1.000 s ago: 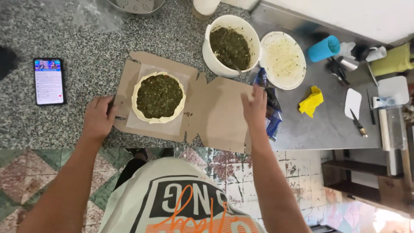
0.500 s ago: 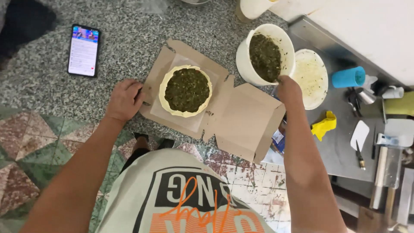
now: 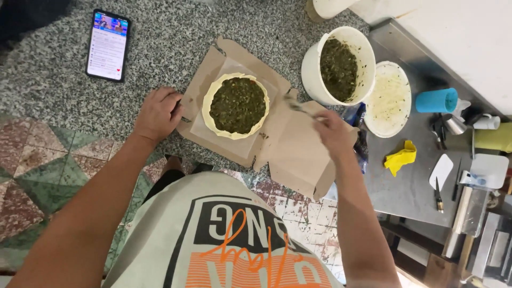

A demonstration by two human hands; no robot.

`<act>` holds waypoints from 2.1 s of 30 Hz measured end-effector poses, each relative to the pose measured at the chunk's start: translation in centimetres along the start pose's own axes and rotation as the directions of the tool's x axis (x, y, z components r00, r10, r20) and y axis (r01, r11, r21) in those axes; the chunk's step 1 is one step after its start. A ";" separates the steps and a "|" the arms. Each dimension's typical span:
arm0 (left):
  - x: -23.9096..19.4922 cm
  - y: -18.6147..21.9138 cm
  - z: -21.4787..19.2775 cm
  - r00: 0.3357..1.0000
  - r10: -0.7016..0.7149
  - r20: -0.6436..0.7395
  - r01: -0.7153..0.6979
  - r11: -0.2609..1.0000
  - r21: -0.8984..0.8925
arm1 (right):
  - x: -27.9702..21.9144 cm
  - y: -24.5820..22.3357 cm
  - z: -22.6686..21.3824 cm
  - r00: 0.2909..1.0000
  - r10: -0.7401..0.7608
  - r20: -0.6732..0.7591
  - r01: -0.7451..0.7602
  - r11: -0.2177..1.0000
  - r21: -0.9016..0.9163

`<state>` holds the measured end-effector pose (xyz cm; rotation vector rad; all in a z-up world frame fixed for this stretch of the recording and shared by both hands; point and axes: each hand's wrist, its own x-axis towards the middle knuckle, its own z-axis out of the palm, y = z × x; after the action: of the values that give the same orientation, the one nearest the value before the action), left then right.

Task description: Assembling a vegetable tart by filling a pastry shell with a green vegetable mixture using a spoon.

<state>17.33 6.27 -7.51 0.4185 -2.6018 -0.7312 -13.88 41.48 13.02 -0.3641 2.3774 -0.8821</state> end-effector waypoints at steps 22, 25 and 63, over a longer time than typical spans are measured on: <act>0.0 -0.4 0.1 0.999 0.026 -0.024 -0.027 0.999 -0.023 | 7.1 -7.2 4.8 0.757 -0.113 0.644 0.469 0.779 -0.415; 0.0 0.0 0.0 1.000 0.006 -0.021 -0.006 1.000 -0.029 | 7.7 -8.8 4.8 0.721 -0.116 0.683 0.601 0.596 -0.533; 0.6 1.0 -1.5 1.000 -0.006 0.014 0.007 0.999 -0.051 | 8.4 -2.9 10.7 0.841 -0.434 0.323 0.514 0.829 -0.223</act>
<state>17.33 6.23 -5.66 0.4084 -2.5895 -0.8034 -14.02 30.22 4.84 -1.1723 2.1980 -0.6186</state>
